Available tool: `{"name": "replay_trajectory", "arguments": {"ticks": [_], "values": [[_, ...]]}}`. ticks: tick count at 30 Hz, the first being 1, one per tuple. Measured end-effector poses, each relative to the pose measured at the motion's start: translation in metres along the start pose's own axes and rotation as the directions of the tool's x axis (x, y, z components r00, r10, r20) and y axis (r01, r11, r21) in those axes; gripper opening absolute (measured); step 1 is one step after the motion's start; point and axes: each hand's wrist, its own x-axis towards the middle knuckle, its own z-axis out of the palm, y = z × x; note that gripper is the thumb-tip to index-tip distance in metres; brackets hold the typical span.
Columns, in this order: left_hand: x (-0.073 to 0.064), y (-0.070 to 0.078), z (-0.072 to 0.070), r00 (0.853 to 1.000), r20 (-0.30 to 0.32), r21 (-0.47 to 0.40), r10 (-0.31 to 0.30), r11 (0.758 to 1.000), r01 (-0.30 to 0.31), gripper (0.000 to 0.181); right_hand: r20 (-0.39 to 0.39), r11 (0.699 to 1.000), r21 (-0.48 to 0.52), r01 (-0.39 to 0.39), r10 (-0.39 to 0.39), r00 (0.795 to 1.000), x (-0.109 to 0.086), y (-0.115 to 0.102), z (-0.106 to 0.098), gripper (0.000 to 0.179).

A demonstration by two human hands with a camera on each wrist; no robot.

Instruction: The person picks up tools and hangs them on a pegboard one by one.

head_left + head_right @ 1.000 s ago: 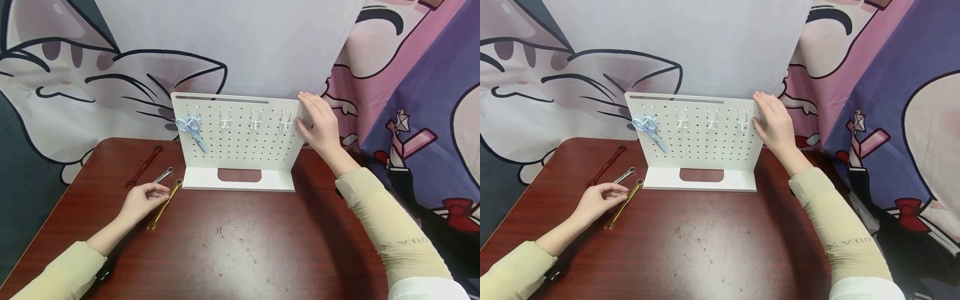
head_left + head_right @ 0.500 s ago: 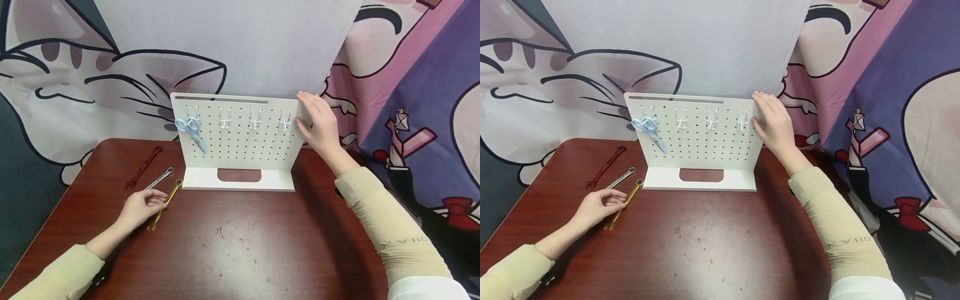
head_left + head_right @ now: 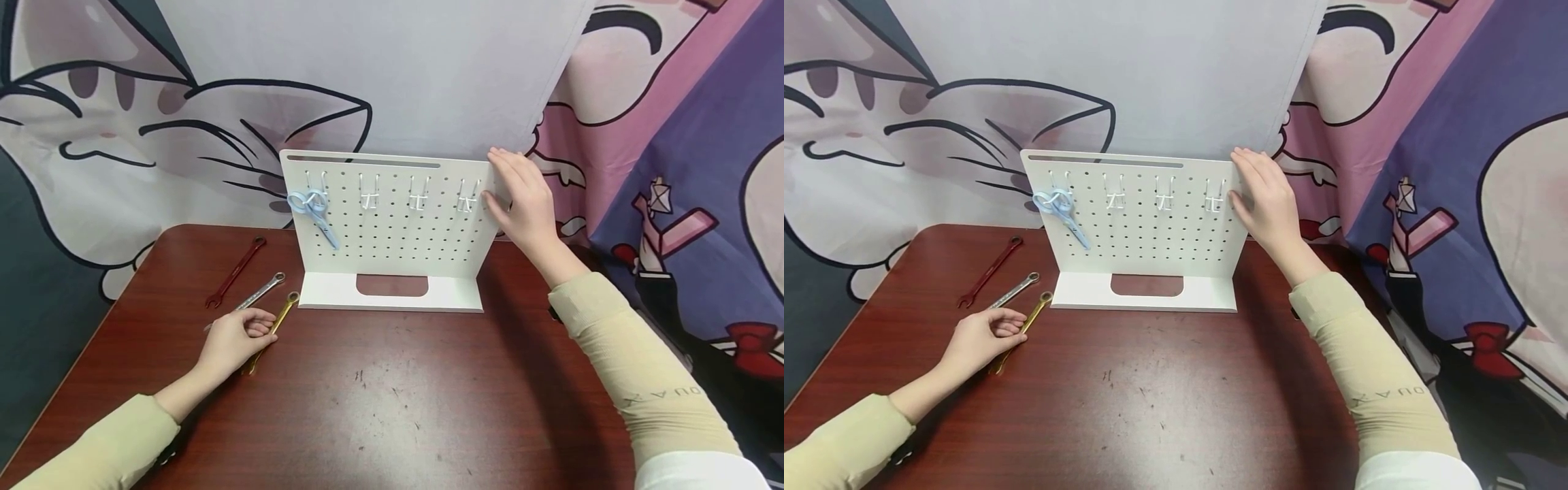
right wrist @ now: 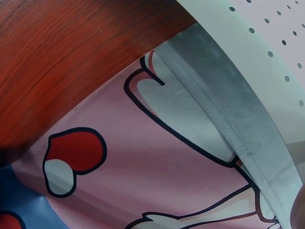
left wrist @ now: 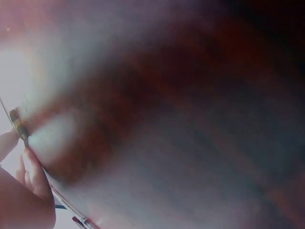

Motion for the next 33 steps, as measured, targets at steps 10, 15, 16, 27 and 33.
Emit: {"name": "replay_trajectory", "arguments": {"ticks": [10,15,16,27,33], "values": [[0.0023,0.0031,0.002,0.997,0.016,-0.135,-0.069,0.988,0.071,0.026,-0.009,1.0,0.004,-0.005,0.005,1.0,0.0009,0.0005,-0.0001,0.057],[0.0031,0.0038,0.0026,0.995,0.014,-0.141,-0.094,0.985,0.095,0.027,-0.006,1.0,0.006,-0.006,0.006,1.0,0.0017,0.0,0.0003,0.057],[0.0034,0.004,0.0026,0.995,0.014,-0.136,-0.096,0.986,0.097,0.026,-0.007,1.0,0.007,-0.005,0.005,1.0,0.0017,0.0001,0.0004,0.057],[0.0051,0.0078,-0.0006,0.988,0.04,-0.097,-0.147,0.984,0.151,0.028,-0.015,1.0,0.014,0.004,-0.004,1.0,0.0007,0.0001,0.0015,0.056],[0.0054,0.007,0.0001,0.985,0.059,-0.084,-0.162,0.982,0.167,0.025,-0.015,1.0,0.015,0.006,-0.006,1.0,0.0004,0.0007,0.0015,0.056]]}}
